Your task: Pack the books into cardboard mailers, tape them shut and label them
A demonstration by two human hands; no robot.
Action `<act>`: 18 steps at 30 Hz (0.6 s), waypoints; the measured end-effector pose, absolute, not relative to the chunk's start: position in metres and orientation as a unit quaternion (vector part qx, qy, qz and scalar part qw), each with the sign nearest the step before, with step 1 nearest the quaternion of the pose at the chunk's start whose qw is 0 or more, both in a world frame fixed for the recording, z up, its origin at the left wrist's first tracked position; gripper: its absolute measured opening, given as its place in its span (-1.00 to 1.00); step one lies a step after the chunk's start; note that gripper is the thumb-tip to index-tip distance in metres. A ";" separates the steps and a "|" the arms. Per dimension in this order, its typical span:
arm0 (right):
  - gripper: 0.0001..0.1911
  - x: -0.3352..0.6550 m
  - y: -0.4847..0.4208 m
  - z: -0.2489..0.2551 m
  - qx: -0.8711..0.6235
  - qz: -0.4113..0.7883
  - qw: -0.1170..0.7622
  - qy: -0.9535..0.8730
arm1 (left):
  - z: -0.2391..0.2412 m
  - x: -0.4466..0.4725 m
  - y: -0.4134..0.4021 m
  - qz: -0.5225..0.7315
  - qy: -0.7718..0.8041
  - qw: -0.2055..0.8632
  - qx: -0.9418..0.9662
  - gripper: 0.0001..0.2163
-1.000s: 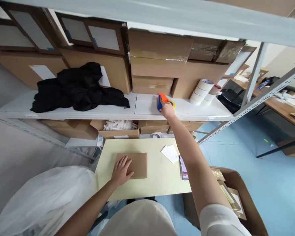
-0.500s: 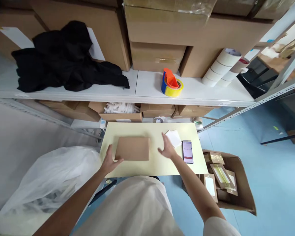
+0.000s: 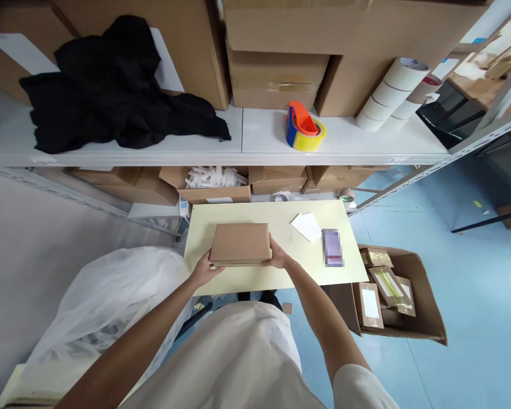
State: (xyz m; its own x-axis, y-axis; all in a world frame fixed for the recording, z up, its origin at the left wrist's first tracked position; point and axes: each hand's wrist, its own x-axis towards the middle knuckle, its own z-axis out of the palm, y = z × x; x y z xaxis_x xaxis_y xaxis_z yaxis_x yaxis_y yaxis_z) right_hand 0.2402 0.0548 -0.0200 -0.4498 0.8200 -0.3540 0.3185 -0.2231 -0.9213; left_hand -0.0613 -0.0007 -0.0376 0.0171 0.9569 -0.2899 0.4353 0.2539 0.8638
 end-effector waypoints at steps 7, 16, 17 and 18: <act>-0.37 0.256 0.023 0.019 -0.506 0.660 0.298 -0.468 | -0.022 -0.060 0.005 0.313 0.599 0.487 0.553 -0.50; -0.34 0.258 0.021 0.020 -0.667 0.566 0.320 -0.364 | -0.009 -0.025 0.020 0.255 0.632 0.432 0.591 -0.59; -0.34 0.258 0.023 0.019 -0.670 0.560 0.324 -0.363 | -0.009 -0.022 0.022 0.248 0.640 0.419 0.594 -0.59; -0.36 0.258 0.025 0.017 -0.667 0.561 0.329 -0.364 | -0.009 -0.020 0.023 0.245 0.649 0.408 0.593 -0.60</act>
State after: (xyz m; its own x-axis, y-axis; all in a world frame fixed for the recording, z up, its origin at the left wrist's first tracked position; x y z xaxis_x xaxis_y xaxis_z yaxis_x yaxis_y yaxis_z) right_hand 0.2580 0.0252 0.0167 0.1052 0.8542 -0.5092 0.1154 -0.5191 -0.8469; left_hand -0.0196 0.0234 -0.0089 0.0379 0.9704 -0.2385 0.5694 0.1751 0.8032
